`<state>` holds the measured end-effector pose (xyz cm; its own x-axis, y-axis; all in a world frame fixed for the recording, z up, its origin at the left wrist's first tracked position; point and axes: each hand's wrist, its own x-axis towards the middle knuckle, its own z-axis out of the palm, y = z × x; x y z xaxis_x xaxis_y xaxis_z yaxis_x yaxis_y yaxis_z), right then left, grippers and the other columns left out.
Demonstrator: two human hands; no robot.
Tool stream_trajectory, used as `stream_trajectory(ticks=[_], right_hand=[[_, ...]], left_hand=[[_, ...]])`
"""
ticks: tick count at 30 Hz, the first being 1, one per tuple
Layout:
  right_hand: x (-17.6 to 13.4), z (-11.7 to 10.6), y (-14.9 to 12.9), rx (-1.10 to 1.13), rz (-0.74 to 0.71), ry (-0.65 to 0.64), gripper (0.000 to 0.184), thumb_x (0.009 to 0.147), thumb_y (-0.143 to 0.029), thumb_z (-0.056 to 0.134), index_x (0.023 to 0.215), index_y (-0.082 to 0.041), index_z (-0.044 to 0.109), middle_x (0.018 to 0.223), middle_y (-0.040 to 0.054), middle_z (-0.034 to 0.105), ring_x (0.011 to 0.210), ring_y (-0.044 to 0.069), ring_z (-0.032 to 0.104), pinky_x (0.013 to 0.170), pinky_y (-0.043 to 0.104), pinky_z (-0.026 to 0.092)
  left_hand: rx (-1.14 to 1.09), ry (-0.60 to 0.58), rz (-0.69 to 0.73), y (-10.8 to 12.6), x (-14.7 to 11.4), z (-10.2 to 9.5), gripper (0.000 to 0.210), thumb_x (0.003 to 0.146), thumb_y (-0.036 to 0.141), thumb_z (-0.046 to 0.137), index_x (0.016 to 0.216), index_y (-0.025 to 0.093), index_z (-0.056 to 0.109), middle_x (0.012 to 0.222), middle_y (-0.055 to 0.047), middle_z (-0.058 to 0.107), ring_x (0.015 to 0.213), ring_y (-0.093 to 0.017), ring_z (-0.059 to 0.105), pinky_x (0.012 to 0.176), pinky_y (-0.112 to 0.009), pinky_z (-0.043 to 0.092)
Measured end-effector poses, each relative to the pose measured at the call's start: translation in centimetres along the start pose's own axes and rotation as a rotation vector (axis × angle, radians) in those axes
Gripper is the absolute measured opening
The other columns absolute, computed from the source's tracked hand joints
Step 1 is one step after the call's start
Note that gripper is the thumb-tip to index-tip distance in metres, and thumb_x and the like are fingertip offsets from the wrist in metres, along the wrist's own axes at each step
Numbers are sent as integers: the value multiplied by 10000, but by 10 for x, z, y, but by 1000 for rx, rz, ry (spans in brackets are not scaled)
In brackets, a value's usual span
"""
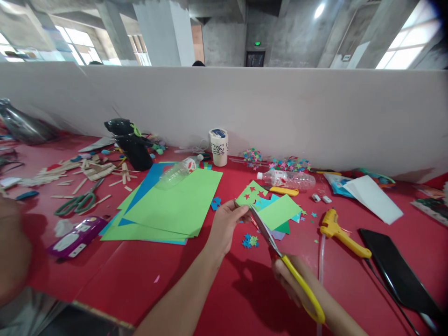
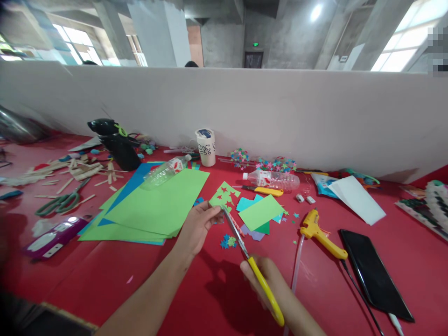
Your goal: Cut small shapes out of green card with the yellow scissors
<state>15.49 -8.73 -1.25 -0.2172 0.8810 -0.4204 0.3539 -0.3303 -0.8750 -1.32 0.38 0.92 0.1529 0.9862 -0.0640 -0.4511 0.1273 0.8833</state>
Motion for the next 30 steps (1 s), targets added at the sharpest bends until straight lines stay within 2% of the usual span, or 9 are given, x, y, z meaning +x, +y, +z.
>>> stream_trajectory(ticks=[9,16,22,30], right_hand=[[-4,-1,0,-2,-50,5,517,715,-707,359,598,-203,358,453,-78,302,342,52,294,322,178,242],[-2,0,8,-18,-28,10,540,739,-716,290,620,-195,364,439,-99,293,321,39,283,315,156,246],[-1,-1,7,-26,-19,15,521,729,-705,342,623,-196,368,439,-99,309,313,37,290,295,147,253],[4,-1,9,-47,-33,73,481,731,-652,419,563,-213,319,399,-102,277,293,38,269,291,160,203]], left_hand=[[11,-1,-19,0,0,2,159,666,258,628,737,115,627,662,-45,651,568,-114,571,585,-246,447],[13,4,-36,2,0,2,98,665,218,626,688,124,611,628,-29,642,540,-103,547,588,-246,443],[40,-10,-24,3,1,-2,105,663,224,625,666,121,609,594,-16,618,531,-101,545,578,-241,433],[122,-11,-14,7,2,-4,123,653,238,629,664,120,596,585,-9,597,517,-102,543,560,-242,433]])
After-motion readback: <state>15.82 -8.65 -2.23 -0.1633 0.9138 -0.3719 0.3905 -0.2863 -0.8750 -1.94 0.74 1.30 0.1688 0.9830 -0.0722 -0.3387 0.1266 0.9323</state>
